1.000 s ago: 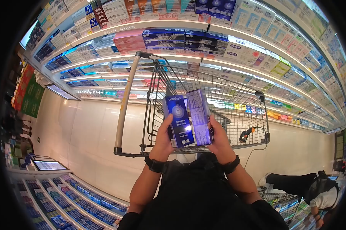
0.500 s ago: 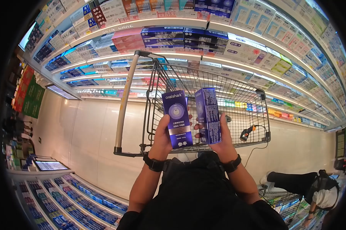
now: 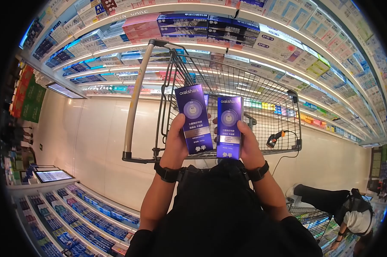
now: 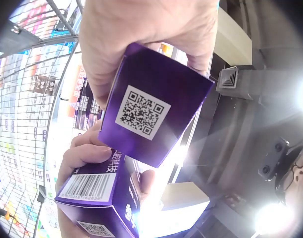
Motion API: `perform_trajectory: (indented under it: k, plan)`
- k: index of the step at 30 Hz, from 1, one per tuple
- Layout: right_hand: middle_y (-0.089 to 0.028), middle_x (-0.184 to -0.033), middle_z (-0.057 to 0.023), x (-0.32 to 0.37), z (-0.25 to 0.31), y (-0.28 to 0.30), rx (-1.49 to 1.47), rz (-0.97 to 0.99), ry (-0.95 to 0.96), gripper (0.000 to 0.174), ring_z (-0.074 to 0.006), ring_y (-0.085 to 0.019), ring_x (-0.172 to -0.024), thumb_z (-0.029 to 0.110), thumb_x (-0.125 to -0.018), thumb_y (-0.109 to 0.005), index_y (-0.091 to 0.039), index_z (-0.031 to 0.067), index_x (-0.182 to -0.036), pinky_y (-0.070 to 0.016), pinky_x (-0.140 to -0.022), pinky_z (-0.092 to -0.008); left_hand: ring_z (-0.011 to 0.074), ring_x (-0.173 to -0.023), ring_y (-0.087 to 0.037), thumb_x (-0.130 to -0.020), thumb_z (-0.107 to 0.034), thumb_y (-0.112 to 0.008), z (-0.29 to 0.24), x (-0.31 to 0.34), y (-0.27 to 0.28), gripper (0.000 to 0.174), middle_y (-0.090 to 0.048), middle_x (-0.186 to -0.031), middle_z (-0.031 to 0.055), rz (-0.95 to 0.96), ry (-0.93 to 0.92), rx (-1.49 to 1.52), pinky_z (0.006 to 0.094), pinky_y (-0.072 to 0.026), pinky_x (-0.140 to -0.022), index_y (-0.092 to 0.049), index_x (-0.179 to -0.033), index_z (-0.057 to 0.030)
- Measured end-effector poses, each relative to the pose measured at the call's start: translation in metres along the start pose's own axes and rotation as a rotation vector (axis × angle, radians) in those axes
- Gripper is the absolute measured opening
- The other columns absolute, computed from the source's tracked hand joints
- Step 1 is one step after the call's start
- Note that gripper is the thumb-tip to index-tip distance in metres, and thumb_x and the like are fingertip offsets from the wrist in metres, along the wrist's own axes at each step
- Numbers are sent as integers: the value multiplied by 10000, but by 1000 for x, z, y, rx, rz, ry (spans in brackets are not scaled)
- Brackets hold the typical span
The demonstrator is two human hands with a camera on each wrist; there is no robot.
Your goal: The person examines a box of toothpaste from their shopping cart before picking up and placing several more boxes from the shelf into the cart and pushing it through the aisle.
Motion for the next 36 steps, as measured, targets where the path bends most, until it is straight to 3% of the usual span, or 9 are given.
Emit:
perform_trajectory:
  k: [4,8,10,14,15,18,24,30,36]
  plan:
    - [-514,-1308,-213,2,7,-19,29,-16,13,668,-269,-595,-1069,422,-904,-553,-365,-6,-1381,-544,-862,-408,286,-1101,-592,-888,-463,-559,-3,0,-1,680,-540,-1280,179,-42,-23,-8,406,-523,-907,-395,-1357,1]
    - [-553,-1276,-207,0,8,-24,-75,2,4,603,-264,-614,-1087,372,-918,-550,-441,-60,-1323,-539,-890,-364,271,-1062,-604,-922,-473,-485,-1,0,7,635,-573,-1212,173,-15,35,87,405,-528,-880,-429,-1319,20]
    - [-542,-1295,-213,0,11,-31,-96,-8,-5,588,-276,-601,-1119,362,-927,-528,-447,-69,-1320,-522,-921,-360,277,-1012,-615,-928,-499,-444,-4,0,0,648,-597,-1154,179,-144,-40,35,423,-529,-860,-445,-1300,32]
    - [-566,-1262,-217,-4,17,-35,-71,3,10,566,-265,-612,-1102,341,-937,-514,-456,-81,-1310,-515,-928,-355,294,-970,-616,-931,-534,-403,3,-4,12,671,-607,-1115,186,-139,15,41,449,-540,-813,-457,-1287,32]
    - [-590,-1228,-203,-6,18,-33,-33,-6,26,550,-253,-633,-1061,342,-935,-517,-473,-76,-1290,-525,-912,-355,299,-978,-614,-936,-528,-392,0,-3,3,658,-593,-1152,180,-40,52,23,450,-545,-799,-451,-1295,21]
    - [-617,-1177,-180,-8,22,-29,20,3,55,520,-235,-648,-1018,335,-926,-541,-502,-68,-1251,-538,-882,-346,302,-1003,-605,-947,-500,-391,5,-4,11,626,-571,-1201,168,-158,4,19,448,-537,-820,-436,-1310,7]
    - [-636,-1105,-175,-9,21,-19,74,-46,56,528,-246,-655,-976,372,-898,-576,-521,-44,-1219,-547,-863,-375,288,-1083,-571,-952,-439,-424,3,-4,5,582,-544,-1263,165,-101,12,60,417,-491,-911,-409,-1341,-7]
    - [-648,-1046,-137,-2,31,-24,233,-44,109,522,-187,-659,-929,365,-890,-595,-529,-46,-1204,-552,-825,-311,272,-1155,-561,-935,-418,-504,2,0,4,592,-547,-1271,168,-50,21,4,415,-522,-917,-421,-1334,10]
    - [-622,-1132,-122,-1,38,-29,254,-33,208,537,-154,-629,-980,292,-890,-627,-486,-63,-1268,-520,-855,-279,254,-1103,-595,-935,-387,-516,-2,1,-5,564,-566,-1227,176,-41,-11,-42,392,-529,-909,-415,-1321,12]
Point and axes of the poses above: each hand's wrist, its own x-axis away from the middle knuckle, its own y-axis out of the back of the hand, z = x × y, the point moved 4 cm from there along -x, towards the middle knuckle
